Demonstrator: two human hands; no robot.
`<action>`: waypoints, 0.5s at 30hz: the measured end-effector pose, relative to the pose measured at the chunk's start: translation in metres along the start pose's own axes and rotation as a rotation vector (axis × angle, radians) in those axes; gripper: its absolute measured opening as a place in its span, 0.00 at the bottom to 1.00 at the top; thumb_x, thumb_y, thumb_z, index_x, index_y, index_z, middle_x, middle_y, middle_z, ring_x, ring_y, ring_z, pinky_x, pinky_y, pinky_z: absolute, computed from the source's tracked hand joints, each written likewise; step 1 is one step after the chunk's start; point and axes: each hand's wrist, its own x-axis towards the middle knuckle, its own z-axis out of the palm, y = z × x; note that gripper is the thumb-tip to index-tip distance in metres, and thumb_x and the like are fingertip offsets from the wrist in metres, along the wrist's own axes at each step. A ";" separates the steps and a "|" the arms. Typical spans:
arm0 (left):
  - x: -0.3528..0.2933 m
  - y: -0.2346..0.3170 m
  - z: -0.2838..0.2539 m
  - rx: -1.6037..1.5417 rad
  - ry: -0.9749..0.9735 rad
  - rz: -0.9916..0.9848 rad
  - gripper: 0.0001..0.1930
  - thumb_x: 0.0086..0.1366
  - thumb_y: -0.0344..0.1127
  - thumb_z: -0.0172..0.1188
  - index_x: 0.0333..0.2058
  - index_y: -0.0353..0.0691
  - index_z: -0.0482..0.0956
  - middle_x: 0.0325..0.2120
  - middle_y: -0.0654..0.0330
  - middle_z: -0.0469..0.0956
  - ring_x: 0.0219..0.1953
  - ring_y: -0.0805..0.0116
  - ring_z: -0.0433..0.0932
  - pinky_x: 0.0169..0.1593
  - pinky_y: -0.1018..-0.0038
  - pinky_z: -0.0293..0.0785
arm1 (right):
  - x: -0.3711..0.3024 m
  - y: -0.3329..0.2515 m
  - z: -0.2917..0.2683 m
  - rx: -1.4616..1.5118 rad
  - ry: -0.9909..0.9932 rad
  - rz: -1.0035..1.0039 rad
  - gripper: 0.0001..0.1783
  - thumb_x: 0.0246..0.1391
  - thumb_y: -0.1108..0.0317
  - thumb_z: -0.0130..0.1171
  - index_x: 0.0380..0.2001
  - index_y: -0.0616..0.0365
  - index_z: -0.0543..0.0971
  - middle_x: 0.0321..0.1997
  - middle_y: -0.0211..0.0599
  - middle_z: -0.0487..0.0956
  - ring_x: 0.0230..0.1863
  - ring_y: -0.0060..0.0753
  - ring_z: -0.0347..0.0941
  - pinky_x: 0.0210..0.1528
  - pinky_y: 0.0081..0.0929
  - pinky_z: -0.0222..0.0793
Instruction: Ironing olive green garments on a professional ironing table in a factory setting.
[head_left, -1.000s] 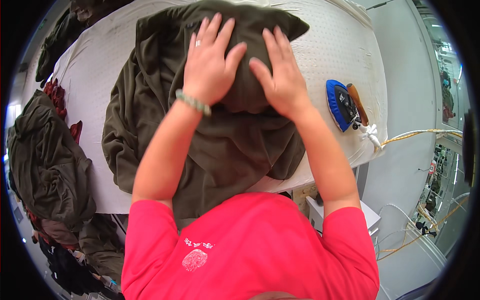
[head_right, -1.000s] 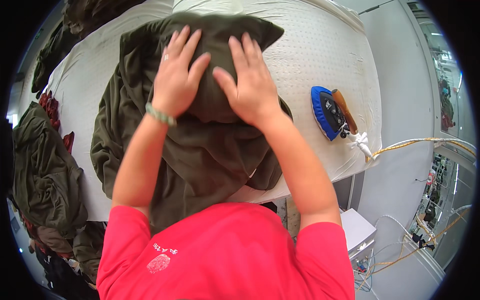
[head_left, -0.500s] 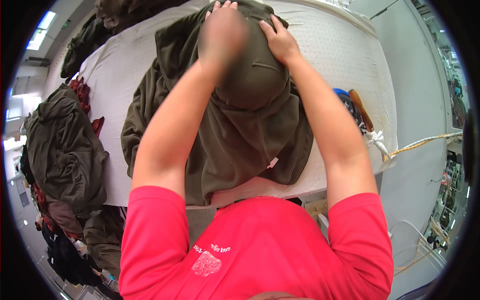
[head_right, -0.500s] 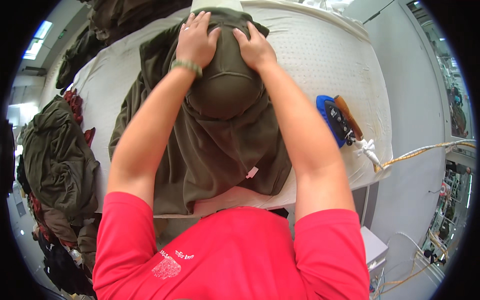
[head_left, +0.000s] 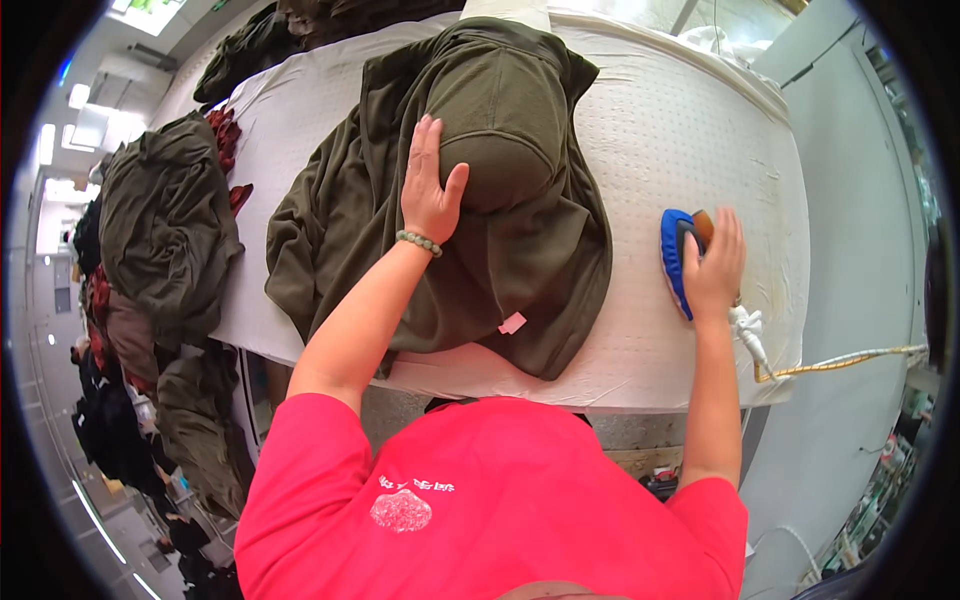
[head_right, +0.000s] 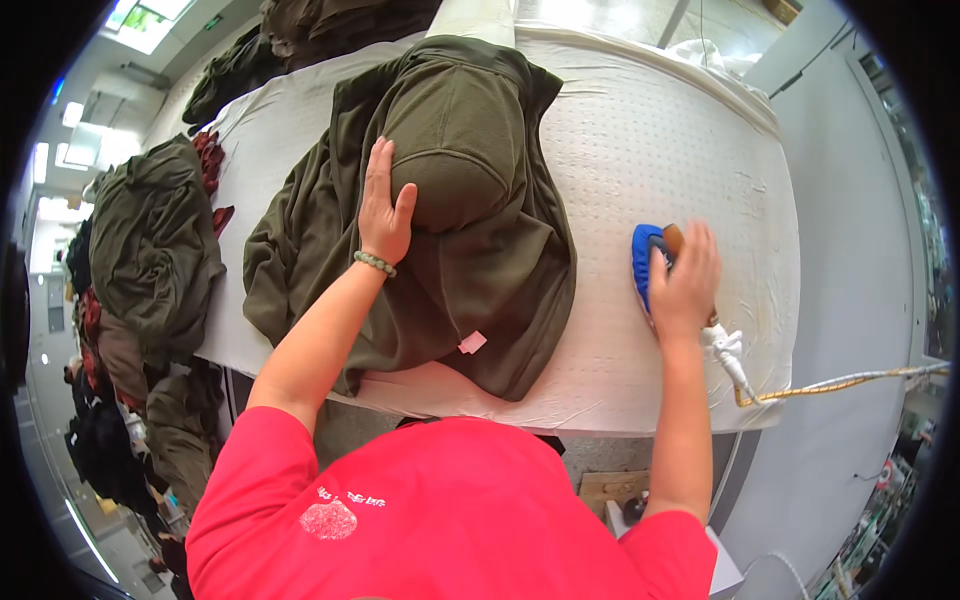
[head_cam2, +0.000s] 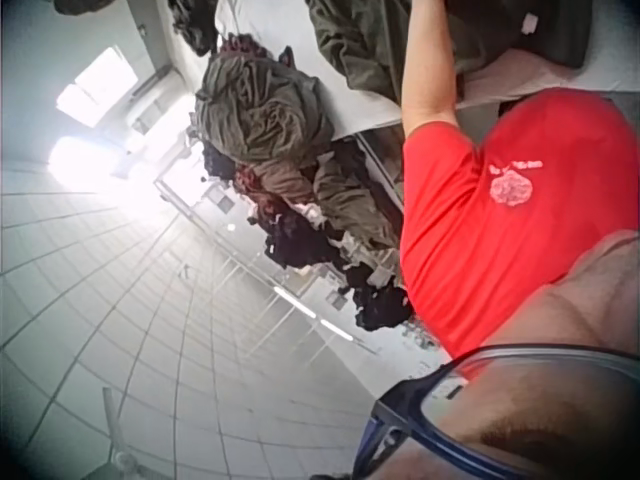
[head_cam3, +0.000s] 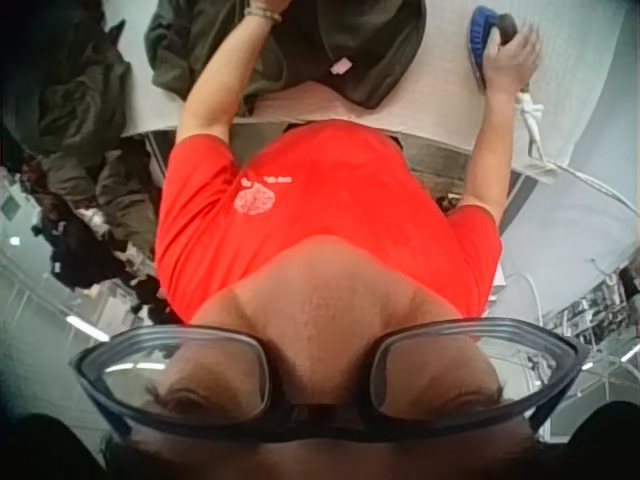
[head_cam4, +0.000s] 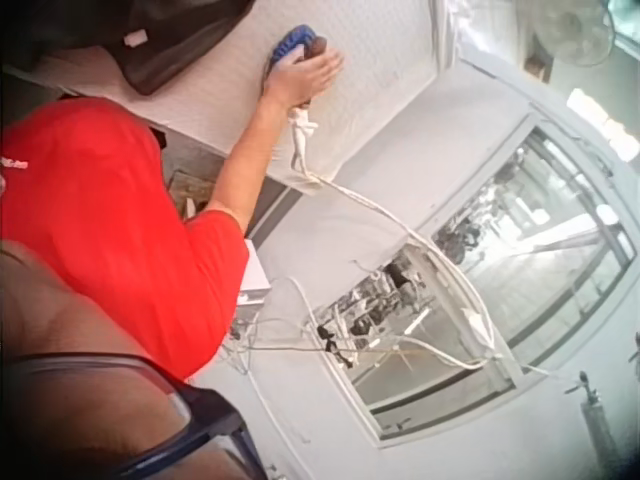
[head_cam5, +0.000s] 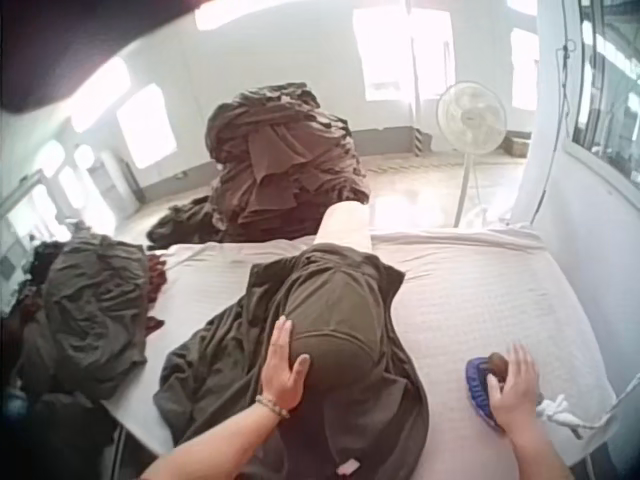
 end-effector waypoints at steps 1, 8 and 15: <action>-0.004 0.003 0.011 -0.023 0.042 -0.079 0.29 0.70 0.47 0.57 0.64 0.39 0.71 0.68 0.52 0.65 0.73 0.54 0.59 0.74 0.54 0.52 | -0.017 0.011 -0.006 -0.008 0.003 -0.011 0.33 0.57 0.67 0.64 0.65 0.61 0.69 0.65 0.52 0.72 0.65 0.53 0.69 0.67 0.45 0.64; 0.035 0.085 0.037 0.404 -0.527 0.446 0.29 0.65 0.49 0.61 0.58 0.35 0.75 0.65 0.53 0.70 0.72 0.55 0.60 0.76 0.48 0.42 | -0.034 0.002 -0.035 -0.111 -0.479 0.197 0.33 0.57 0.60 0.65 0.64 0.58 0.70 0.60 0.52 0.76 0.57 0.55 0.75 0.57 0.48 0.70; 0.057 0.056 0.029 0.227 -0.478 0.514 0.24 0.65 0.48 0.61 0.54 0.38 0.80 0.62 0.55 0.74 0.70 0.57 0.64 0.75 0.55 0.50 | -0.041 0.011 -0.025 -0.081 -0.664 0.280 0.25 0.55 0.58 0.68 0.54 0.57 0.79 0.30 0.42 0.84 0.29 0.48 0.80 0.37 0.45 0.76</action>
